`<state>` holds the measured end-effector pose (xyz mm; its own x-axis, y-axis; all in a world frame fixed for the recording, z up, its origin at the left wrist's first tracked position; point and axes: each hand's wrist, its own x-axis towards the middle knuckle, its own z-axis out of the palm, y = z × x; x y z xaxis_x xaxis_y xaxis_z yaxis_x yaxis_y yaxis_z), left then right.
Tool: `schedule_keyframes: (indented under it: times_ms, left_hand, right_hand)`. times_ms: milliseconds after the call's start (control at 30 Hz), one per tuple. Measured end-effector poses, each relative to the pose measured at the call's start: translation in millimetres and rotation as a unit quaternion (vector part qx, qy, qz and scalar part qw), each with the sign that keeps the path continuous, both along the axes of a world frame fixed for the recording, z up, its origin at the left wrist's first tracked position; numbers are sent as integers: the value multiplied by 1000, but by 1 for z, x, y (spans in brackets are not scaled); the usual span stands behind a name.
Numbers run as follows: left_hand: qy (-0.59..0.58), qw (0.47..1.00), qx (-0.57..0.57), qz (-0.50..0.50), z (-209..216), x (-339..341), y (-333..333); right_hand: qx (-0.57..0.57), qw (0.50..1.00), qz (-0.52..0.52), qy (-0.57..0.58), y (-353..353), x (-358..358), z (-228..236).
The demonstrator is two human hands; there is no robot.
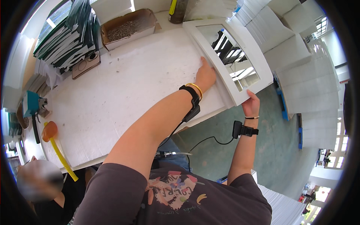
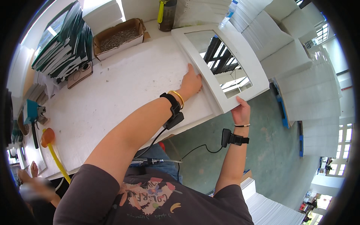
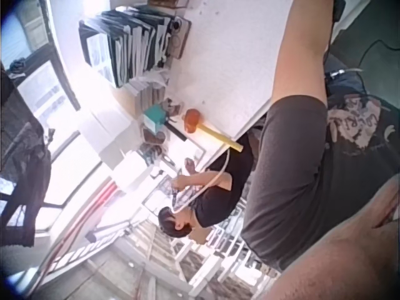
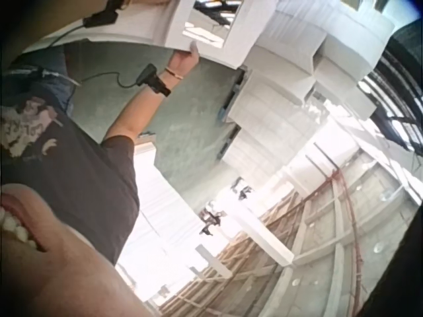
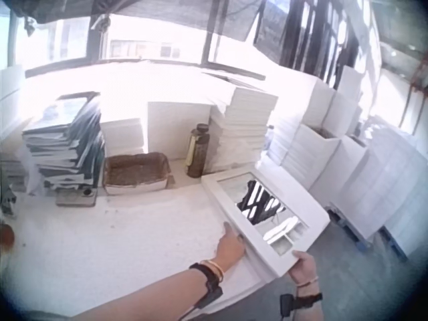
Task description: Assembling mirror panels into white frames and securing them with a pneumatic screwdriver.
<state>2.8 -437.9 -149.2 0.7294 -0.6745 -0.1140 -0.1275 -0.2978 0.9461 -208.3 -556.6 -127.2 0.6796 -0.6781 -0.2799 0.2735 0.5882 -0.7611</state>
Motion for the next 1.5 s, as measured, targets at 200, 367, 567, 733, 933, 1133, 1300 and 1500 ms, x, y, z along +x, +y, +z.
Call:
schedule_keyframes:
  times_ms: [200, 367, 567, 733, 933, 1133, 1300, 1500]
  left_hand:
    - [-5, 1000, 1, 5, -9, 3, 5]
    - [45, 998, -27, -17, -3, -2, 0]
    - [176, 979, -72, -70, 8, 19, 11]
    - [153, 980, -92, -88, 16, 11, 18]
    - [208, 969, -120, -54, 13, 16, 10]
    - [218, 966, -131, -49, 8, 15, 8]
    - [204, 968, -130, -59, 11, 14, 10]
    - [241, 957, -149, -62, 4, 15, 9]
  right_hand:
    - [-73, 986, 15, 148, 12, 0, 10]
    - [-151, 948, 61, 272, 5, -10, 20]
    - [-195, 884, 146, 399, -8, -1, 22]
    - [-212, 855, 154, 448, 1, -3, 34]
    - [-244, 827, 172, 476, 4, -2, 38]
    - [-259, 843, 156, 446, 3, -5, 33]
    - [-264, 826, 171, 467, 2, -5, 31]
    - [-265, 830, 176, 458, 4, -6, 31]
